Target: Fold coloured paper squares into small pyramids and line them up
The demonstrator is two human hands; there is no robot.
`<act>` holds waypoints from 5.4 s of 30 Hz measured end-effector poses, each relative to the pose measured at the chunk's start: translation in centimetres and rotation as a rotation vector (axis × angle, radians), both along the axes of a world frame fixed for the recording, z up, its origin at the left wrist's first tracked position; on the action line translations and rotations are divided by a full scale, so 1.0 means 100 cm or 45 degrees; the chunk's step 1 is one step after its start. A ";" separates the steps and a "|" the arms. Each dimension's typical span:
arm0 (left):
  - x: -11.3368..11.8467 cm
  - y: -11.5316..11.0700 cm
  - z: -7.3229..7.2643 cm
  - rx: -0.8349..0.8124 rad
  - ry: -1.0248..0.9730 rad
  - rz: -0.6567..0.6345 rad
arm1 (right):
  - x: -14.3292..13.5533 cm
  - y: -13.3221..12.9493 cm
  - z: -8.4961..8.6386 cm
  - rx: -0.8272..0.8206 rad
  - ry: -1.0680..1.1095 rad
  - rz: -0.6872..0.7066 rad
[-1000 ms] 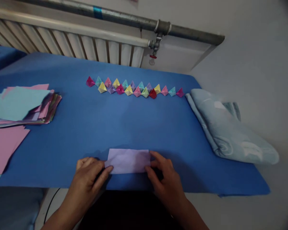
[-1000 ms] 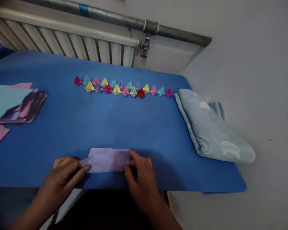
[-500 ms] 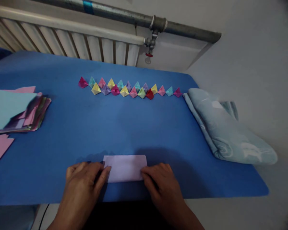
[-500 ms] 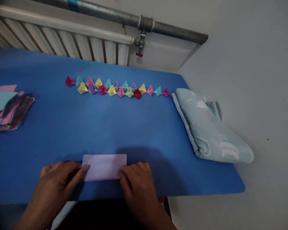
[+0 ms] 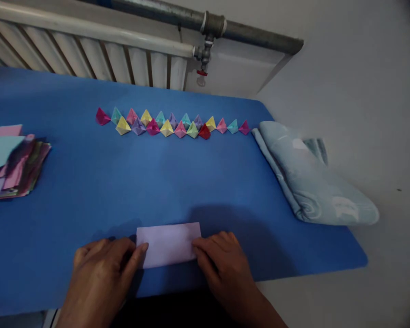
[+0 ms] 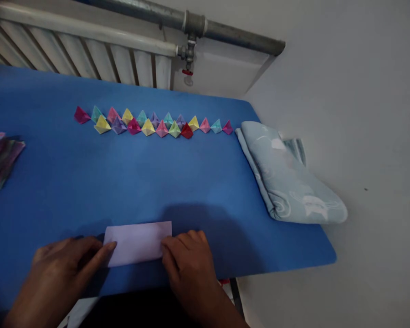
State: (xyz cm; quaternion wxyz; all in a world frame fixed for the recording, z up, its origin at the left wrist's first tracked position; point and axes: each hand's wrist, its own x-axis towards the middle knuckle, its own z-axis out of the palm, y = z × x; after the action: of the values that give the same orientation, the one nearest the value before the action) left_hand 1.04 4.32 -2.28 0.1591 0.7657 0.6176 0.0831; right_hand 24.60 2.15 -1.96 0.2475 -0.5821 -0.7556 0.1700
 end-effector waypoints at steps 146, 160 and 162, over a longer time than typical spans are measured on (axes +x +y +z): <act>0.009 -0.043 -0.023 0.785 -0.230 -0.634 | -0.029 -0.048 -0.024 0.375 -0.262 0.062; 0.020 -0.042 -0.006 0.572 -0.165 -0.480 | -0.008 -0.035 -0.014 0.241 0.074 0.048; 0.020 -0.040 -0.003 0.557 -0.151 -0.496 | -0.005 -0.035 -0.013 0.239 0.100 0.046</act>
State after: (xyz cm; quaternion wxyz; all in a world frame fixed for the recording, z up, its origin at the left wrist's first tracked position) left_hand 3.06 0.28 -2.58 0.0392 0.8798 0.4161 0.2266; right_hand 24.10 -1.32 -3.31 0.3272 -0.5357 -0.7683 0.1255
